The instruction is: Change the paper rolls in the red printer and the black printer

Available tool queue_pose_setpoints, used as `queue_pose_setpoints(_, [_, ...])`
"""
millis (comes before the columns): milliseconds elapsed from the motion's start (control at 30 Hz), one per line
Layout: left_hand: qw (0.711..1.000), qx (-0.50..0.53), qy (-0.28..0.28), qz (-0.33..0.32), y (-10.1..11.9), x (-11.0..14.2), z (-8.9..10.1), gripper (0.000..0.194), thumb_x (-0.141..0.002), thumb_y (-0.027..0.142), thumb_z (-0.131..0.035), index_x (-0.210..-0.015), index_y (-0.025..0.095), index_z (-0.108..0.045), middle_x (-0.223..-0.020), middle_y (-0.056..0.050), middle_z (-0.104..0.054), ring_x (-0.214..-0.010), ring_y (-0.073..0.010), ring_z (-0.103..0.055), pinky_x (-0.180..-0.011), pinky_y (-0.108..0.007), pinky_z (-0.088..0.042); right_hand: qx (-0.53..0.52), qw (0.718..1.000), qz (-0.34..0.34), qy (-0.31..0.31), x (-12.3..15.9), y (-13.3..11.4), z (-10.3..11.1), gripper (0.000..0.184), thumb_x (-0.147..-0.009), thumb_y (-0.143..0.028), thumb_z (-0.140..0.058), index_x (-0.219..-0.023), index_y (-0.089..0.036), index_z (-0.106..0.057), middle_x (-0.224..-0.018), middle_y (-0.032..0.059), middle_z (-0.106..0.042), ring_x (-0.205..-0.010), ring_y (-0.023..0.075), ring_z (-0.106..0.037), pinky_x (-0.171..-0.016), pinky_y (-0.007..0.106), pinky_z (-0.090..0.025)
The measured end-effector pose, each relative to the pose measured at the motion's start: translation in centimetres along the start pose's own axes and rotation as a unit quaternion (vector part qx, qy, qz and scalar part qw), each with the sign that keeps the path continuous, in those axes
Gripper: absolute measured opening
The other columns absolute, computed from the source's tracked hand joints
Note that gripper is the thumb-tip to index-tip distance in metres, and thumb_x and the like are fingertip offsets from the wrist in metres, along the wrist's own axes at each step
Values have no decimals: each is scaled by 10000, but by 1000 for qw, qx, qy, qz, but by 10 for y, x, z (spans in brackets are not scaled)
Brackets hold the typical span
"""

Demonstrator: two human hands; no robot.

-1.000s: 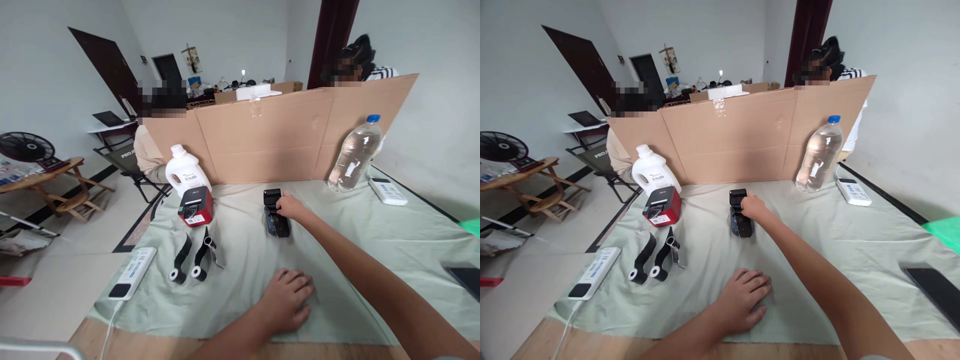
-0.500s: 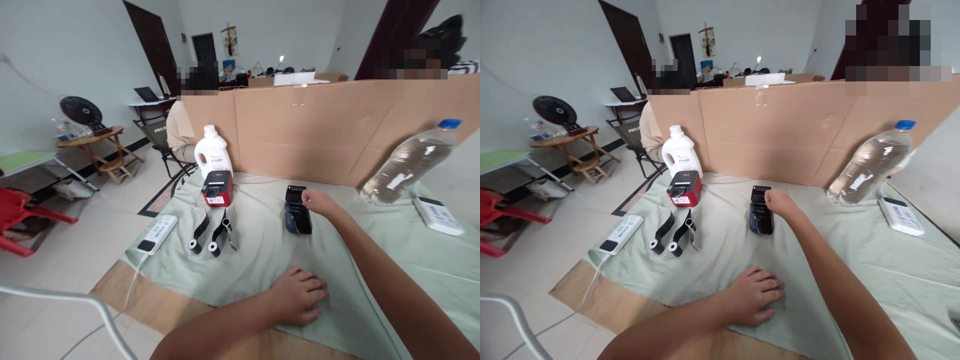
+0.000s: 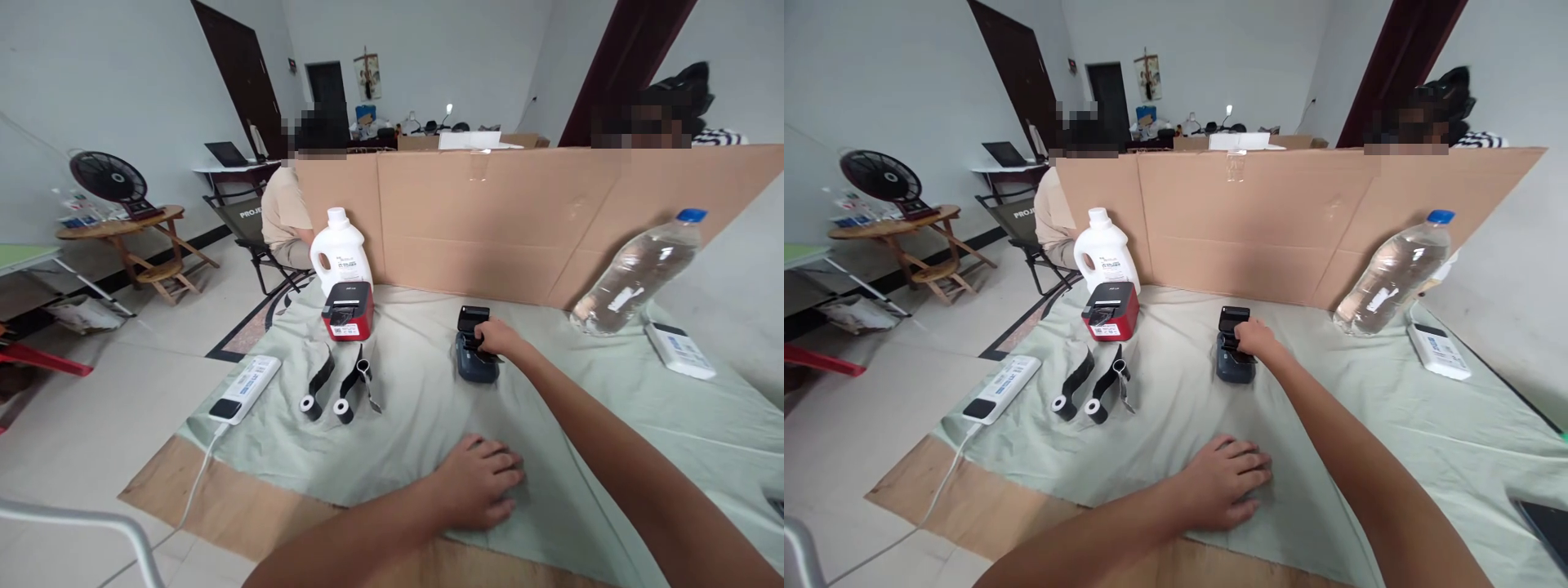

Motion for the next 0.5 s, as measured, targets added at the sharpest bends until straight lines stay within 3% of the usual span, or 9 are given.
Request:
queue_pose_setpoints(167, [1000,-10,10,-5,-1,0,0,471,-1037,437,-380,-1395,190,-560,-1519,-57,-559,-1369,-222,-495,-1065,-416,-387,-35,999,18,34,7,7,30,190,-738,-171,-731,-911,-181,-655,-999,89,-697,-966,249,-656,-773,279,-483])
queue_pose_setpoints(267, [1000,-14,16,-5,-1,-1,-4,463,-1029,447,-394,-1368,193,-582,-1497,-43,-582,-1343,-215,-519,-1044,-420,-411,-208,975,63,42,24,-12,51,208,-872,-320,-620,-1031,-189,-586,-919,66,-696,-826,215,-671,-705,286,-505])
queue_pose_setpoints(367, [999,-28,21,1,-1,-2,-7,458,-1023,456,-404,-1352,204,-599,-1479,-21,-598,-1341,-213,-535,-1045,-433,-424,-414,896,150,48,57,-66,67,280,-916,-459,-550,-1062,-221,-564,-882,30,-687,-726,183,-649,-645,278,-501])
queue_pose_setpoints(433, [999,-42,20,3,0,-3,-5,449,-1018,456,-415,-1332,210,-620,-1491,-14,-587,-1361,-212,-524,-1060,-435,-427,-403,889,203,70,89,-116,70,220,-882,-418,-608,-985,-224,-593,-855,11,-674,-726,173,-635,-651,266,-485])
queue_pose_setpoints(500, [998,-51,13,22,0,-1,-2,419,-1014,462,-430,-1290,240,-654,-1489,-5,-587,-1351,-200,-531,-1054,-398,-442,-356,889,285,42,124,-171,61,147,-890,-358,-614,-955,-227,-605,-812,-8,-656,-714,165,-627,-665,263,-479])
Point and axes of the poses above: each hand's wrist, its own x-axis away from the middle knuckle, its own z-axis out of the back of the hand, y = z × x, the point moved 3 cm from there along -x, towards the middle knuckle
